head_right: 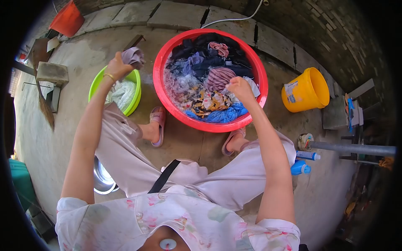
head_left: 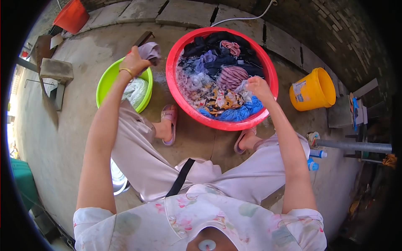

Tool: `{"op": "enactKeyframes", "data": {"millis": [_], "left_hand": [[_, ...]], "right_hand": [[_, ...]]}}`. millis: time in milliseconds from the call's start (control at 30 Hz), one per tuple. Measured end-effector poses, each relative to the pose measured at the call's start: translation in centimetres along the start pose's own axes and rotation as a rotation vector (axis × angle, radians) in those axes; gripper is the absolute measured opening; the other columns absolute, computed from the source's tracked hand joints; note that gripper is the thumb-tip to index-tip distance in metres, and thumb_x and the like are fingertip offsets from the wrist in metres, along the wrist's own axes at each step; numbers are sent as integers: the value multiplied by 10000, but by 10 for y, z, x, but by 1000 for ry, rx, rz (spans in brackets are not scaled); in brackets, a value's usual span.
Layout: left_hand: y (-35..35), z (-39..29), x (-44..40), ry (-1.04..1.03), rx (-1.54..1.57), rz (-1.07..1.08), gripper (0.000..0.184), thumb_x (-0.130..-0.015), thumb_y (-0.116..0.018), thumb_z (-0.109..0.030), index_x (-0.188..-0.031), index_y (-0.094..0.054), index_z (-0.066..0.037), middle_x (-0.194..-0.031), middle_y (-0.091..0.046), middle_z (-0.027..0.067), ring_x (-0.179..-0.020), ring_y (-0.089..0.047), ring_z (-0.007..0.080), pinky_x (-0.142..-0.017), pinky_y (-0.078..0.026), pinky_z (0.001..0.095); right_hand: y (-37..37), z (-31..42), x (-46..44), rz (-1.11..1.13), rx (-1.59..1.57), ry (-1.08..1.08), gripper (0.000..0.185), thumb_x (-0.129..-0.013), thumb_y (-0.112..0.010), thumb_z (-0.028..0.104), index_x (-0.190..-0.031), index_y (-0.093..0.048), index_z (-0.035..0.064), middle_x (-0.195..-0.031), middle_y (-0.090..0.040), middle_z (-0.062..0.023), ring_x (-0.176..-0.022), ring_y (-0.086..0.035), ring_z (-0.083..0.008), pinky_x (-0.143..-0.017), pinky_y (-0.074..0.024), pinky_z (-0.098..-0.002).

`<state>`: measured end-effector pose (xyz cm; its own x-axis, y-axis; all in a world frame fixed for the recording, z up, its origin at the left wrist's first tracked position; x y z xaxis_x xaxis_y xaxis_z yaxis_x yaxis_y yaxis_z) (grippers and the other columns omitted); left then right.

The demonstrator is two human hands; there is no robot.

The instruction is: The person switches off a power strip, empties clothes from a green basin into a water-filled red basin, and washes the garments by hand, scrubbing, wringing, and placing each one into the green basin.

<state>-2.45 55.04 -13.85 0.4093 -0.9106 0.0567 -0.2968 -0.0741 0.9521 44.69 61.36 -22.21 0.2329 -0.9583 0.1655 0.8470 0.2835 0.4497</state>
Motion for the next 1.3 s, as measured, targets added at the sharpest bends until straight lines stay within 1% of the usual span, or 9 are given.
{"op": "enactKeyframes", "data": {"millis": [167,267,467,667,867,900,1000,1133,1300], "left_hand": [[-16,91,-12,172,-328,102,844,-608,-718,-445,-1292,-351,-115,-1254,-460,204,-1165,-445,348,-923,-377,512],[-34,31,-9,23,-278,-52,827,-638,-712,-448,-1330,-312,-236,-1356,-334,121,-1276,-309,283,-908,-303,647],[-189,-40,-8,-202,255,300,723,-693,-698,-358,-1252,-438,18,-1241,-464,254,-1159,-454,350,-969,-375,364],[-354,-94,79,664,1239,919,803,-755,-618,-529,-1349,-264,-119,-1375,-225,202,-1193,-341,388,-878,-359,584],[-389,-99,105,863,1330,901,926,-735,-602,-590,-1404,-154,-132,-1405,-157,237,-1234,-287,402,-861,-351,603],[-386,-93,101,898,1366,878,931,-733,-594,-603,-1407,-148,-141,-1411,-140,239,-1250,-264,407,-873,-336,613],[-374,-86,97,904,1434,897,988,-709,-568,-660,-1424,-88,-176,-1443,-45,229,-1286,-193,418,-901,-261,665],[-379,-102,110,964,1361,891,1019,-696,-549,-689,-1427,-53,-180,-1448,-25,223,-1291,-167,428,-920,-185,695],[-361,-145,99,728,1782,986,588,-847,-386,-597,-1242,-484,-172,-1275,-481,100,-1226,-382,286,-997,-302,485]], "right_hand": [[-21,-78,47,87,50,-358,298,-682,-694,139,-914,-610,-28,-763,-627,-89,-705,-585,-156,-642,-457,-282],[-50,-133,36,135,141,-294,312,-703,-687,160,-963,-582,24,-773,-583,-29,-672,-537,-121,-591,-434,-277],[-93,-175,-13,89,216,-269,467,-647,-736,204,-1038,-578,6,-918,-626,-145,-824,-599,-227,-742,-461,-310],[-163,-211,-44,47,523,-413,812,-604,-760,400,-1284,-390,157,-1250,-379,-210,-1145,-400,-393,-882,-407,-504],[-256,-273,-50,388,237,-260,426,-757,-618,203,-1144,-511,59,-1143,-521,-249,-1010,-555,-354,-868,-441,-422],[-239,-298,-54,153,252,-371,277,-771,-548,166,-1004,-600,26,-998,-597,-248,-942,-588,-345,-821,-459,-429],[-200,-295,-64,-5,377,-579,240,-742,-537,175,-908,-644,40,-931,-626,-226,-866,-608,-366,-764,-467,-448],[-182,-172,-52,-206,-740,-397,165,-671,-519,8,-812,-598,-24,-722,-592,-63,-632,-548,-135,-600,-442,-271],[-112,18,-6,-81,-1266,-204,153,-651,-496,-26,-792,-553,-11,-745,-563,-46,-624,-531,-114,-599,-435,-227]]}}
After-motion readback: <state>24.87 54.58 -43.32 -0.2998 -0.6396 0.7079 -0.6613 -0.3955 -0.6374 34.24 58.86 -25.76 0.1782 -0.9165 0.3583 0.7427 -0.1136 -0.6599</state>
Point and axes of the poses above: each hand's wrist, its own x-axis away from the middle knuckle, its own y-axis out of the back of the hand, z = x × y, the point moved 10 cm from there along -x, towards the middle knuckle
